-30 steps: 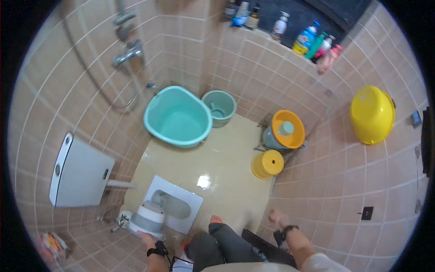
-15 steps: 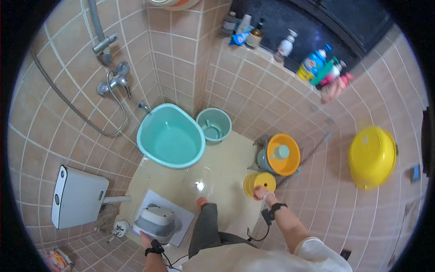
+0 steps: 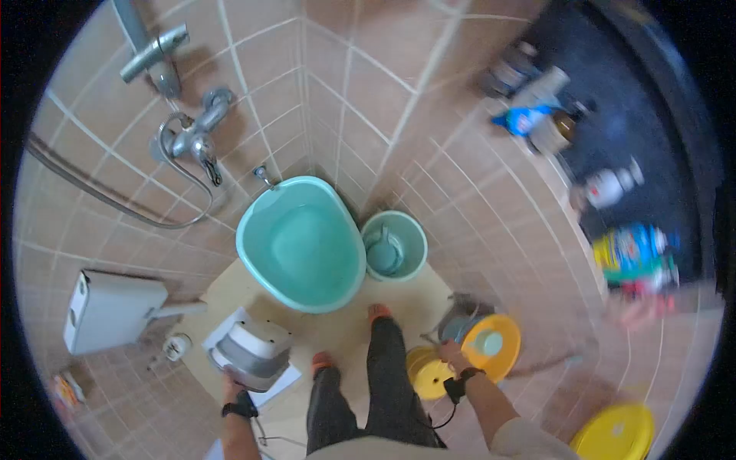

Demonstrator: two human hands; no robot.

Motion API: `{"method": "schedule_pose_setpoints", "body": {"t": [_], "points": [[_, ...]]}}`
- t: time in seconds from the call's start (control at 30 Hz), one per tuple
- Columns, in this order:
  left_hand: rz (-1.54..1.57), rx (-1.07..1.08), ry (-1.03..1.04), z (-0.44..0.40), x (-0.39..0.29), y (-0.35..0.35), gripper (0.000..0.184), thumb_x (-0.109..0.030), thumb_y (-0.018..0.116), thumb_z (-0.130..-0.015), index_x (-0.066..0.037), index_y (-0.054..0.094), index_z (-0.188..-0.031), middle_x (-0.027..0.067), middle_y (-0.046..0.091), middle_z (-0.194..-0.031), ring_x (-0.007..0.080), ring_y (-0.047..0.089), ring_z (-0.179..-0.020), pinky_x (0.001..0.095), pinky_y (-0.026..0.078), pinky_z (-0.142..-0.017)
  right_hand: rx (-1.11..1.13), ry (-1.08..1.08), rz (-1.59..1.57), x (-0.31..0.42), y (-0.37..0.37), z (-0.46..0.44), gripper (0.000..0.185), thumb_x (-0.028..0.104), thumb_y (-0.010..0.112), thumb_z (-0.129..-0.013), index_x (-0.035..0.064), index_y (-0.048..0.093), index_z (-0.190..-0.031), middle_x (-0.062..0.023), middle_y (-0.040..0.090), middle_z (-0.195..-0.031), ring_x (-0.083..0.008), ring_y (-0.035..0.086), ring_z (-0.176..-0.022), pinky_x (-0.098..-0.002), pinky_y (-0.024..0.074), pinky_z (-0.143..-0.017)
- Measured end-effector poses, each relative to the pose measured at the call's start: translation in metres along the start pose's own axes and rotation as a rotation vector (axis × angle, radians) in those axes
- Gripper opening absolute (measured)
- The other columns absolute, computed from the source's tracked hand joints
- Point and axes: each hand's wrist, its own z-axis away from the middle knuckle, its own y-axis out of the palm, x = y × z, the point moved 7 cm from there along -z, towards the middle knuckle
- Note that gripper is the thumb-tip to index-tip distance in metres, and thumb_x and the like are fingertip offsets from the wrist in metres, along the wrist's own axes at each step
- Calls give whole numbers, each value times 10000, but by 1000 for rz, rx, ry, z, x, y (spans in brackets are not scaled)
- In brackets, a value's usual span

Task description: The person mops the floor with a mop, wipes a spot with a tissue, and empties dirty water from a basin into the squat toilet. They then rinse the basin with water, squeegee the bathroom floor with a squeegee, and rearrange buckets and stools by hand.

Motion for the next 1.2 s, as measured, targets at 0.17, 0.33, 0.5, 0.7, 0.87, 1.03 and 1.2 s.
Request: {"method": "schedule_pose_setpoints", "body": {"t": [0.17, 0.33, 0.5, 0.7, 0.87, 1.03, 1.2], "points": [[196, -41, 218, -22, 22, 28, 667, -517, 443, -812, -19, 328, -1240, 131, 382, -1245, 266, 384, -1129, 397, 309, -954, -63, -510, -87, 72, 19, -285, 336, 151, 477, -789, 13, 457, -1095, -204, 450, -1139, -320, 487, -1000, -385, 419, -829], [-146, -850, 194, -54, 52, 38, 612, -522, 477, -799, 38, 498, -1047, 121, 540, -951, 202, 507, -845, 331, 410, -752, -287, -583, 517, 245, 37, -392, 521, 75, 457, -743, -8, 292, -1230, -232, 360, -1178, -380, 392, -1076, -391, 340, -939], [-775, -900, 342, -66, 19, 53, 463, -406, 446, -858, 43, 557, -876, 58, 554, -719, 153, 478, -648, 303, 399, -603, -509, -1035, 1422, 341, 97, -417, 507, 85, 424, -792, -18, 275, -1266, -177, 278, -1311, -300, 391, -1126, -385, 338, -940], [-1139, -662, 611, -59, -3, 91, 259, -222, 532, -831, 14, 507, -933, 96, 514, -872, 185, 482, -826, 290, 405, -720, -243, -558, 2008, 387, 121, -496, 489, 191, 441, -833, 121, 311, -1299, -49, 269, -1362, -206, 166, -1284, -443, 85, -1036], [-1745, 58, 474, -39, 72, 125, 273, -117, 614, -649, -23, 529, -891, 134, 499, -888, 282, 458, -884, 412, 358, -821, -132, -618, 1216, 294, 83, -556, 423, 383, 478, -786, 86, 524, -1084, -135, 457, -1177, -250, 420, -1100, -387, 325, -913], [-1897, 235, 544, -30, 59, 158, 274, -67, 563, -618, -99, 562, -891, 71, 519, -887, 243, 477, -910, 470, 337, -842, 214, -368, 721, 280, 40, -436, 220, 226, 599, -656, 9, 582, -688, -71, 537, -517, -192, 512, -423, -321, 427, -434], [-1917, 331, 513, -36, 39, 156, 250, -68, 547, -637, -134, 563, -878, 48, 521, -902, 228, 468, -953, 515, 265, -930, -15, -448, 198, 316, -16, -249, 348, 207, 628, -721, 3, 511, -978, -43, 533, -638, -128, 491, -488, -281, 413, -450]]}}
